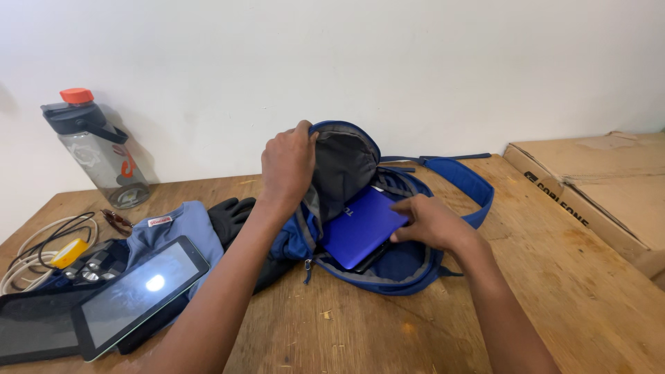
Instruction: The person opens a blue backpack and places a laptop, a tablet, a smartphone, a headlamp, and two charging cables inside. The items are arranged sequentially on a wooden table before being packed into the bag.
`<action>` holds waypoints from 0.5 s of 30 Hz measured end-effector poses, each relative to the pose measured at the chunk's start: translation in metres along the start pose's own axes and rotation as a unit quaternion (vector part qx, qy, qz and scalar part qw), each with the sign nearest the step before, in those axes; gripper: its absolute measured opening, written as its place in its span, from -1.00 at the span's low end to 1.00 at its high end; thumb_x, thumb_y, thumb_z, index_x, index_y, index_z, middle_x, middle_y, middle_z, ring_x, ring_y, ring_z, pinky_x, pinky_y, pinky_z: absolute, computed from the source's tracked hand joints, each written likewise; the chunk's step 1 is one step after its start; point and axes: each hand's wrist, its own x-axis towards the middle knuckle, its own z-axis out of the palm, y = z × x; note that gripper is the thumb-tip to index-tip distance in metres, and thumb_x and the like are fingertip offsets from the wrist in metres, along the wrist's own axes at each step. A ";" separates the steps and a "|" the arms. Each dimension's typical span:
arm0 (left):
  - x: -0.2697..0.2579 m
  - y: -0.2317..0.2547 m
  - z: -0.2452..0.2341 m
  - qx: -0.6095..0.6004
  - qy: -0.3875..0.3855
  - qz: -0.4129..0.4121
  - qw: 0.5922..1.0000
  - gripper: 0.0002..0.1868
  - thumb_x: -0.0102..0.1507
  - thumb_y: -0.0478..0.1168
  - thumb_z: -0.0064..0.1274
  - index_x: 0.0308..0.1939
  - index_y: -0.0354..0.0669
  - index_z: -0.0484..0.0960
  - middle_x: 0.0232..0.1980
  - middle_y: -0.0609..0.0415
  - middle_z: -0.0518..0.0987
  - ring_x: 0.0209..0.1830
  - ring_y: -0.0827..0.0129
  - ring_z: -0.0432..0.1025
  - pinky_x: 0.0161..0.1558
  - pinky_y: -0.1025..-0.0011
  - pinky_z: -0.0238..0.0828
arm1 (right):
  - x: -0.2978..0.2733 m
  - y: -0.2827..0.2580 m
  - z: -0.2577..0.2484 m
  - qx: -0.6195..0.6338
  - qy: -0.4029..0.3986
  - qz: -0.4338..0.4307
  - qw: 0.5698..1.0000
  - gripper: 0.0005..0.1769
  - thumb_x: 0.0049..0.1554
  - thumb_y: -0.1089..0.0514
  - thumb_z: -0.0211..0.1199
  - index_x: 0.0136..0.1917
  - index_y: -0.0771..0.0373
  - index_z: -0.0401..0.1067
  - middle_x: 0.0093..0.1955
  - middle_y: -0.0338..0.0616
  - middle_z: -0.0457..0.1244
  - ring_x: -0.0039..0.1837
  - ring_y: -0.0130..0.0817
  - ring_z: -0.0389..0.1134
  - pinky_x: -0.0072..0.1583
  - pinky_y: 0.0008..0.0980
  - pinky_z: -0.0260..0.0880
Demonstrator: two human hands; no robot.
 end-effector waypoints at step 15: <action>-0.022 0.018 -0.056 -0.282 -0.012 -0.144 0.949 -0.79 0.37 -0.20 0.00 -0.12 -0.29 0.65 -0.40 -0.17 0.62 -0.42 0.08 0.55 -0.27 0.22 0.45 | 0.018 -0.002 0.048 -0.154 -0.045 -0.068 0.985 0.11 -0.14 0.14 0.53 0.54 -0.53 0.11 0.76 -0.26 -0.38 0.74 0.06 -0.61 0.54 0.46 -0.39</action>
